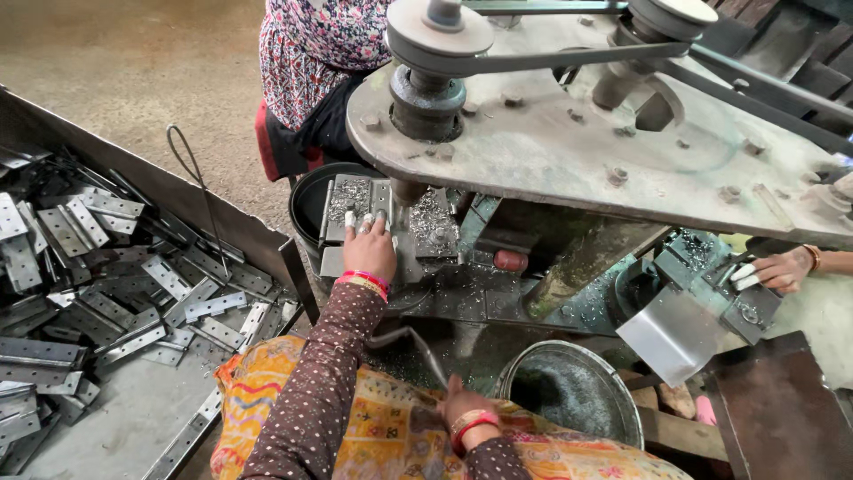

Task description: The person operates a metal fabrication machine by placing metal hinge plates into a guide and using a hand-operated lever to bend or punch them, then moves finished pieces to a collection bin.

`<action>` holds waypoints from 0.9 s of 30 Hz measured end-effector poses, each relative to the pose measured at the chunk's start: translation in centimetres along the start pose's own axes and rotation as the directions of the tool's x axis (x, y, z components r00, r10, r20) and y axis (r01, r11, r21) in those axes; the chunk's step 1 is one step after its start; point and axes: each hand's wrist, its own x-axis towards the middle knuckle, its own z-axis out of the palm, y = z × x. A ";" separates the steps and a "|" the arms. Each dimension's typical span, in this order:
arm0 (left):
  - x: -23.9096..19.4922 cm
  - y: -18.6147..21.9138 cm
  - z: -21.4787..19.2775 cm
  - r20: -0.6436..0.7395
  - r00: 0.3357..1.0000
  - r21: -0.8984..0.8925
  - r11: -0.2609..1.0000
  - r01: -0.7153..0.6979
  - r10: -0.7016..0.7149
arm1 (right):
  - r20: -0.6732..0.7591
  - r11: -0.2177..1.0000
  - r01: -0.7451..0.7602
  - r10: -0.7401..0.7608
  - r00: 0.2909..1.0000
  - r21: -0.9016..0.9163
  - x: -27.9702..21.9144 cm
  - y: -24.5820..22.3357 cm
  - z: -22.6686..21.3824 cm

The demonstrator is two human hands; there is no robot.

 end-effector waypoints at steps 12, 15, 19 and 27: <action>-7.9 -5.5 -3.7 -0.223 0.964 -0.279 0.938 -0.206 0.146 | -0.258 0.995 0.053 -0.030 0.966 0.081 5.0 3.2 5.0; -14.2 -12.7 -5.0 -0.402 0.902 -0.251 0.966 0.058 -0.158 | -0.606 0.970 0.175 -0.038 0.795 0.169 -0.1 2.1 0.7; -22.1 -25.3 -3.3 -0.180 0.874 -0.057 0.892 0.448 -0.451 | -0.727 0.985 0.136 -0.020 0.686 0.102 -3.7 -0.3 -2.0; -24.4 -38.6 2.2 -0.216 0.801 0.253 0.760 0.599 -0.559 | -0.715 0.995 -0.021 0.084 0.694 0.096 -2.6 0.0 -0.9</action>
